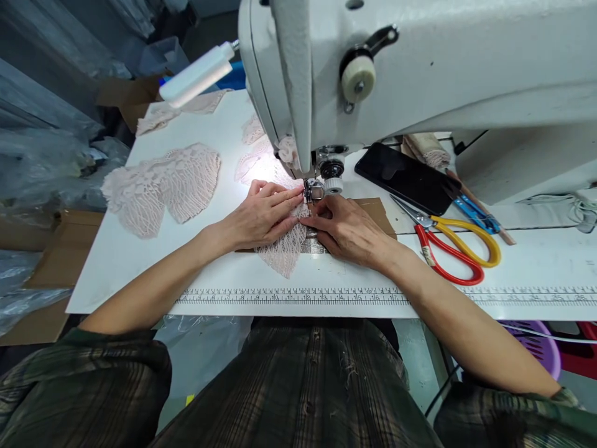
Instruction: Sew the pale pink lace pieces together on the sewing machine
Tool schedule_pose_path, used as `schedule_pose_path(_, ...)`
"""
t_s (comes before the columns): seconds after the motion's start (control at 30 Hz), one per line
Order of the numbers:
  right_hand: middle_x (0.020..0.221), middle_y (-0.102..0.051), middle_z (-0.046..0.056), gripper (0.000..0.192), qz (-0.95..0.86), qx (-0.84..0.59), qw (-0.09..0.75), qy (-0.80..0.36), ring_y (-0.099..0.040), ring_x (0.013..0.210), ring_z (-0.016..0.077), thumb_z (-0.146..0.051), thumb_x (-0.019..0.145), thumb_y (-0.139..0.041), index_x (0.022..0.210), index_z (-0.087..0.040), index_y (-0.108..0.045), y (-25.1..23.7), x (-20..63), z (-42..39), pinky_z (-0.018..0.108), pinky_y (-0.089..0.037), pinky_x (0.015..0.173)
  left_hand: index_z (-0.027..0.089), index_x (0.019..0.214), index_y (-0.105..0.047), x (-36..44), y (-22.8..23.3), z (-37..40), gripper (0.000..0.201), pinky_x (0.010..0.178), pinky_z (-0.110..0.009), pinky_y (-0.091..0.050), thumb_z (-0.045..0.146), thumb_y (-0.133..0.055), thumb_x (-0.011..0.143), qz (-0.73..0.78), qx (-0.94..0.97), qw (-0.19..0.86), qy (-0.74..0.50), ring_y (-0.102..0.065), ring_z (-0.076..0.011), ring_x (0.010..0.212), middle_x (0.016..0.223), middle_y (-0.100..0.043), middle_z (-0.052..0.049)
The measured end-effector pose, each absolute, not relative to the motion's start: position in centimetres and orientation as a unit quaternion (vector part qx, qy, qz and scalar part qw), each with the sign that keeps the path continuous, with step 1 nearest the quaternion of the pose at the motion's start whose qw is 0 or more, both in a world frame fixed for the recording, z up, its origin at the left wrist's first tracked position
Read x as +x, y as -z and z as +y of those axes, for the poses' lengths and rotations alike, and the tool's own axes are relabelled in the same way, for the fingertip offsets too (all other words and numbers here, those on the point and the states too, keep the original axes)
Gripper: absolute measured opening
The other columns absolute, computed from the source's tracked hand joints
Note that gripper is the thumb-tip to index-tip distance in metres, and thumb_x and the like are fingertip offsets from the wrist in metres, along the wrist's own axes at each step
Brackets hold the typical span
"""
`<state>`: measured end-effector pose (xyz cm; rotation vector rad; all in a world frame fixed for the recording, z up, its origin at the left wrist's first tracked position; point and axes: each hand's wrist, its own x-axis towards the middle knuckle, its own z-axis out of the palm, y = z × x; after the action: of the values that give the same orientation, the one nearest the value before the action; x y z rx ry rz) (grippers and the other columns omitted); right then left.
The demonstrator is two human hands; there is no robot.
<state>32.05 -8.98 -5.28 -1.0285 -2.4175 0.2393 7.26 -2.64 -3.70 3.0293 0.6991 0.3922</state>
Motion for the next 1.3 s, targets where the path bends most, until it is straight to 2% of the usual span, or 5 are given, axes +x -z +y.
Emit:
schedule_pose_path(0.5, 0.11, -0.06, 0.014, 0.036, -0.878, -0.391, 0.262, -0.091, -0.059, 0.099, 0.0261, -0.021, 0.097, -0.052, 0.124, -0.028, -0.075, 5.3, 32.1, -9.3, 0.045, -0.056, 0.088, 0.022, 0.143, -0.053, 7.1, 4.8, -2.7, 0.042, 0.096, -0.053, -0.041, 0.033, -0.044, 0.103, 0.24, 0.951, 0.084, -0.174, -0.054, -0.0308, 0.122, 0.155, -0.051, -0.012)
schedule_pose_path(0.9, 0.109, -0.059, 0.011, 0.034, -0.868, -0.394, 0.279, -0.119, -0.06, 0.098, 0.0237, -0.021, 0.095, -0.053, 0.119, -0.027, -0.077, 5.2, 32.3, -9.1, 0.043, -0.056, 0.089, 0.017, 0.138, -0.055, 7.8, 5.2, -3.3, 0.04, 0.093, -0.051, -0.038, 0.03, -0.038, 0.104, 0.259, 0.95, 0.043, -0.169, -0.054, -0.0315, 0.119, 0.154, -0.053, -0.013)
schedule_pose_path(1.03, 0.109, -0.058, 0.01, 0.035, -0.869, -0.397, 0.268, -0.124, -0.06, 0.1, 0.024, -0.022, 0.095, -0.053, 0.12, -0.029, -0.077, 5.1, 32.4, -9.1, 0.044, -0.055, 0.092, 0.012, 0.134, -0.057, 8.2, 5.4, -3.9, 0.038, 0.095, -0.052, -0.039, 0.027, -0.039, 0.104, 0.27, 0.944, 0.008, -0.191, -0.054, -0.0328, 0.121, 0.15, -0.054, -0.018)
schedule_pose_path(1.2, 0.109, -0.058, 0.012, 0.036, -0.875, -0.392, 0.264, -0.109, -0.059, 0.099, 0.0255, -0.021, 0.095, -0.053, 0.122, -0.027, -0.076, 5.1, 32.4, -9.3, 0.045, -0.056, 0.09, 0.012, 0.116, -0.066, 8.4, 5.0, -4.1, 0.03, 0.088, -0.045, -0.044, 0.024, -0.042, 0.104, 0.242, 0.946, 0.0, -0.218, -0.061, -0.0257, 0.1, 0.124, -0.071, -0.014)
schedule_pose_path(1.3, 0.108, -0.057, 0.013, 0.035, -0.874, -0.395, 0.265, -0.095, -0.059, 0.097, 0.0254, -0.021, 0.097, -0.052, 0.122, -0.023, -0.076, 5.1, 32.3, -9.5, 0.045, -0.056, 0.089, 0.016, 0.111, -0.07, 8.1, 4.5, -3.9, 0.028, 0.088, -0.046, -0.043, 0.028, -0.047, 0.101, 0.229, 0.949, 0.012, -0.217, -0.062, -0.0241, 0.093, 0.122, -0.074, -0.01)
